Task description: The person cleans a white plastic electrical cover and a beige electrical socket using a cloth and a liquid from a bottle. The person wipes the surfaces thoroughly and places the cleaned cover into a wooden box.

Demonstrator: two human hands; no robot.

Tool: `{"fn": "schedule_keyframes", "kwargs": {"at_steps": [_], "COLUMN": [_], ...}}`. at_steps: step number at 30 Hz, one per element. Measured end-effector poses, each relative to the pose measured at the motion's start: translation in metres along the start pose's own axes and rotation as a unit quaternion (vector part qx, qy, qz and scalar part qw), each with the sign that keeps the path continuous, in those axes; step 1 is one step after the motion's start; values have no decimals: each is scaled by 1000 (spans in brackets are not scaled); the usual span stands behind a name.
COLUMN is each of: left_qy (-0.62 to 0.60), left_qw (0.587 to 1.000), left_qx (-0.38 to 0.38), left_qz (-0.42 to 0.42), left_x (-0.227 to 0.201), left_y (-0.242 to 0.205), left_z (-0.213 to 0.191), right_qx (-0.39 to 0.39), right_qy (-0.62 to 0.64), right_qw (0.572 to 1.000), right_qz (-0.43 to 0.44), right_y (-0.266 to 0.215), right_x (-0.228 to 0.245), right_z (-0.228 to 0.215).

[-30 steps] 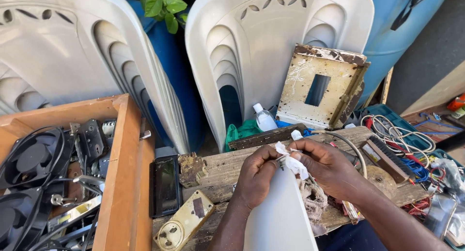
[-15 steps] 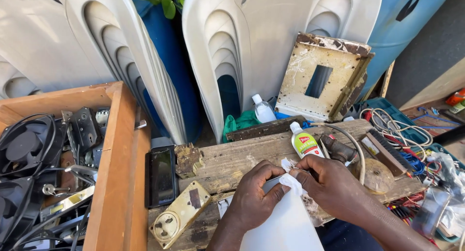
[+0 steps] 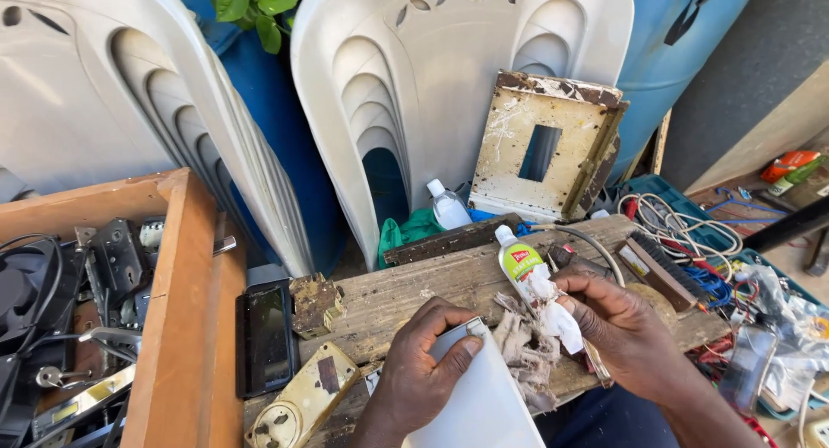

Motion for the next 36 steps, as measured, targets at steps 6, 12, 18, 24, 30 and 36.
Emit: {"fn": "schedule_keyframes", "kwargs": {"at_steps": [6,12,18,24,30,36], "left_qy": [6,0,19,-32,-17,-20], "left_qw": [998,999,997,997,998,999], "left_qx": [-7,-4,-17,-31,-48,-25], "left_qz": [55,32,73,56,-22,26], "left_x": [-7,-4,-14,-16,-6,-9], "left_y": [3,1,-3,-7,-11,-6], "left_z": [7,15,14,13,10,20], "right_qx": [88,143,-16,24,-26,8], "right_qy": [-91,-382,-473,144,275,-17], "right_qw": [992,878,847,989,955,999], "right_qz": [-11,-251,-243,19,106,-38], "right_y": [-7,-13,-19,-31,-37,-37], "right_x": [47,111,65,-28,-39,32], "right_z": [37,77,90,76,63,55]}}
Point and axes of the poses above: each hand's wrist, its own y-axis towards the middle knuckle, its own z-axis out of the palm, x = y × z, the point moved 5 cm from there along y, towards the middle knuckle, and after that the axes turned 5 degrees about -y, right-handed, at the moved point
